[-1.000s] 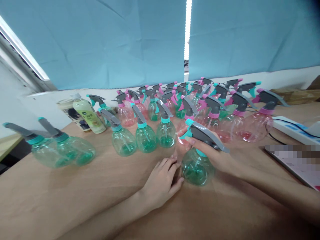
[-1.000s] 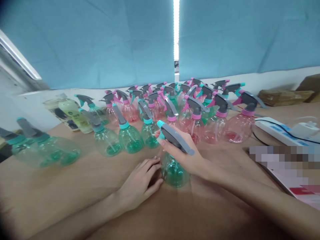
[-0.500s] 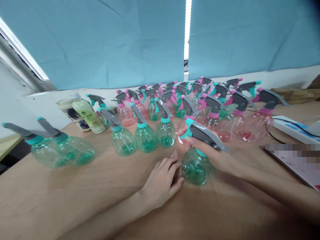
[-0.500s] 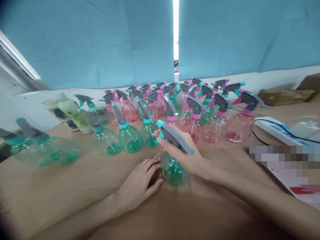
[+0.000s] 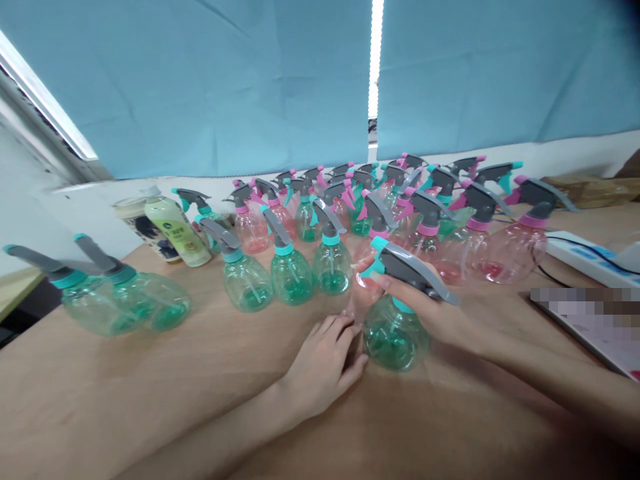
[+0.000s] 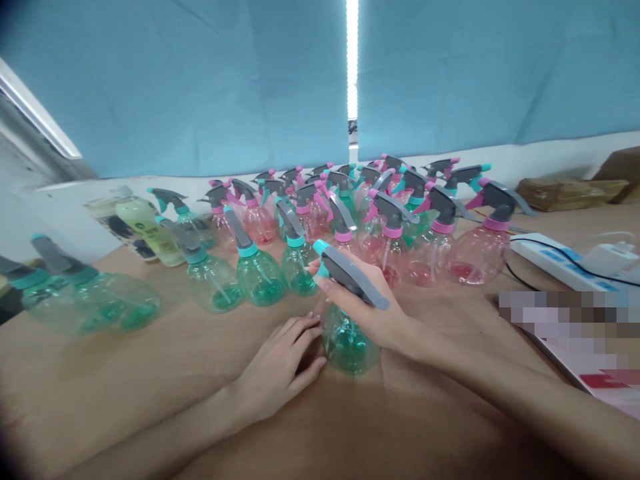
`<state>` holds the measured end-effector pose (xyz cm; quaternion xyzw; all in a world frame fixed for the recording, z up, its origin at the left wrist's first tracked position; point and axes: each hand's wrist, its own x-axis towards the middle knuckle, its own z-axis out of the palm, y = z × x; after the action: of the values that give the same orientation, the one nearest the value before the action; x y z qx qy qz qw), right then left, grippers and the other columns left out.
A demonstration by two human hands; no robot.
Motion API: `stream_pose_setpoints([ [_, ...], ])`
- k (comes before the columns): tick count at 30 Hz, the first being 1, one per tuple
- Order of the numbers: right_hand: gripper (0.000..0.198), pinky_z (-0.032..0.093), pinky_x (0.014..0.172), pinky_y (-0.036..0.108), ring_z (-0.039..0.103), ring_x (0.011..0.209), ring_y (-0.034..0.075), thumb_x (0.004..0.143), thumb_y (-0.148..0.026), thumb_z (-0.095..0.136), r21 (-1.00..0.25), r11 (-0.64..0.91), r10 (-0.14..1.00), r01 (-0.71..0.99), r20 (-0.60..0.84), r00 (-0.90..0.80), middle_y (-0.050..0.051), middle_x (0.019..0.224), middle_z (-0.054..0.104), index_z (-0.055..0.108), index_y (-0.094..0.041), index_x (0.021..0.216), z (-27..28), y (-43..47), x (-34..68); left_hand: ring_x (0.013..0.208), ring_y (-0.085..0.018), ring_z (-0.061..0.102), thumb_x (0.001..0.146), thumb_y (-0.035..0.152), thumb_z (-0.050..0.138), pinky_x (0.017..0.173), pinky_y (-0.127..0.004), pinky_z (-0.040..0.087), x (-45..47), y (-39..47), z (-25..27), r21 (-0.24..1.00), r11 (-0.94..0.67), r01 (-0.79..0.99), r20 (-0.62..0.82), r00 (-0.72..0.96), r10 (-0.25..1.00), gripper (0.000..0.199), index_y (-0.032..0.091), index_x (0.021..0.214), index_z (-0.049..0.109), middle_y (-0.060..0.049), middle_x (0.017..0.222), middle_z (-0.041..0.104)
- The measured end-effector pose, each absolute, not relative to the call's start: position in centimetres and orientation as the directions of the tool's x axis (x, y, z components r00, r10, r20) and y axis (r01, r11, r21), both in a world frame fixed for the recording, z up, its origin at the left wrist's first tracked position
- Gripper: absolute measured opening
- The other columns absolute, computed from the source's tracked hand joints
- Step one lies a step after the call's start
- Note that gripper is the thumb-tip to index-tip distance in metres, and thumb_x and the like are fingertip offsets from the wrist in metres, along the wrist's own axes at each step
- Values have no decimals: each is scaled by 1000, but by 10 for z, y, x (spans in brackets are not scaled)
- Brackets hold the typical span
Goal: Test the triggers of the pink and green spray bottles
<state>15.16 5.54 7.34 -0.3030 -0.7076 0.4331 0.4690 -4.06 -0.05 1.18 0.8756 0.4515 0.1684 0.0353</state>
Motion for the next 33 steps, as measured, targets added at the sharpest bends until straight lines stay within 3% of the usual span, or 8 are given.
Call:
stream_pose_setpoints([
  [20, 10, 31, 50, 24, 36, 54, 10, 90, -35, 56, -893, 450, 827, 10, 413, -382, -6, 62, 42, 57, -25, 89, 74, 55, 153, 121, -30, 51, 91, 26, 61, 101, -46, 43, -40, 0, 13, 218, -578, 786, 248, 528, 812, 30, 12, 118, 56, -15, 130, 56],
  [29, 18, 36, 55, 26, 43, 58, 12, 89, -38, 56, -885, 464, 832, 46, 417, -366, -4, 67, 49, 62, -26, 100, 73, 56, 153, 121, -30, 51, 91, 27, 61, 101, -46, 44, -40, -1, 14, 209, -579, 788, 249, 530, 811, 30, 13, 117, 56, -15, 130, 56],
  [33, 22, 35, 53, 25, 39, 55, 11, 89, -41, 56, -895, 443, 839, 50, 394, -374, -5, 64, 45, 62, -26, 104, 72, 56, 153, 121, -30, 52, 92, 28, 59, 100, -47, 45, -40, 0, 13, 212, -583, 785, 263, 528, 807, 28, 16, 116, 55, -14, 130, 57],
])
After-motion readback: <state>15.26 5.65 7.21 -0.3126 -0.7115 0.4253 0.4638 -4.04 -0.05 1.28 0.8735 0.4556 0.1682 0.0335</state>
